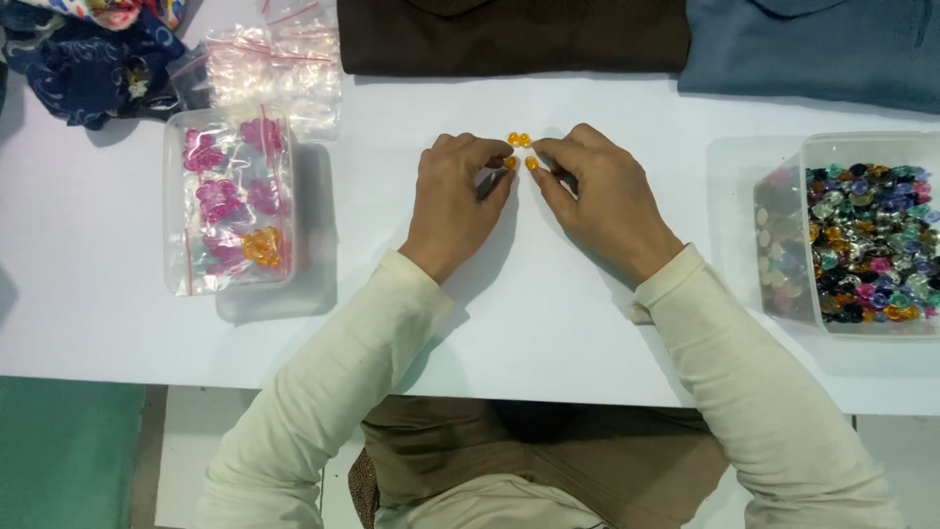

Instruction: Picking up small bear-shaped beads and placing them into small plastic zip-lock bags.

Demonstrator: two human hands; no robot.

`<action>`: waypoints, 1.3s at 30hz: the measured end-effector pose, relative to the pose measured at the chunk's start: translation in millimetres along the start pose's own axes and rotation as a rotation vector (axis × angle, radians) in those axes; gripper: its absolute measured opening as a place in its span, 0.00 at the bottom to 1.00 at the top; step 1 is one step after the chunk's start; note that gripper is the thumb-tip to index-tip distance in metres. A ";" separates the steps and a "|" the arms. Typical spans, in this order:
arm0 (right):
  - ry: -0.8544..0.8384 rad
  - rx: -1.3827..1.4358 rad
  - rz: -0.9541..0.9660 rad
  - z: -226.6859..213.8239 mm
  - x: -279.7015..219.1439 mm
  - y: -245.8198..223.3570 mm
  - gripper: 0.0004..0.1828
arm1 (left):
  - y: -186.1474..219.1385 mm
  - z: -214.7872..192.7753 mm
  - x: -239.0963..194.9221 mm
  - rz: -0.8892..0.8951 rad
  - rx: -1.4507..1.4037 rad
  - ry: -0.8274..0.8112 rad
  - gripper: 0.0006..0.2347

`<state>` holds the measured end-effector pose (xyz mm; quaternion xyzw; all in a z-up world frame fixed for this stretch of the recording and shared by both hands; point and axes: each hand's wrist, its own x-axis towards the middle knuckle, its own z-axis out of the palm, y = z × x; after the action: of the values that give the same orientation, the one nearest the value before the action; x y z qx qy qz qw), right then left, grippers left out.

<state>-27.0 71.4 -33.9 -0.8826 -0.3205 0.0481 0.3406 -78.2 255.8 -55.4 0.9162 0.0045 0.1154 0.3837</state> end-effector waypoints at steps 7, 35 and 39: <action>0.043 0.069 -0.036 -1.9 -1.2 -2.4 0.08 | -1.9 2.0 -0.2 0.043 -0.053 0.046 0.05; 0.129 0.164 0.017 -1.7 -2.3 1.2 0.07 | -4.8 4.1 2.5 0.001 -0.098 0.095 0.07; 0.129 0.207 0.026 -2.0 -3.5 7.3 0.08 | -13.7 10.3 3.8 0.014 -0.071 0.131 0.06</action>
<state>-25.2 64.0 -37.5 -0.8481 -0.2799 0.0283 0.4490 -71.2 258.7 -71.3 0.8925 0.0189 0.1781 0.4139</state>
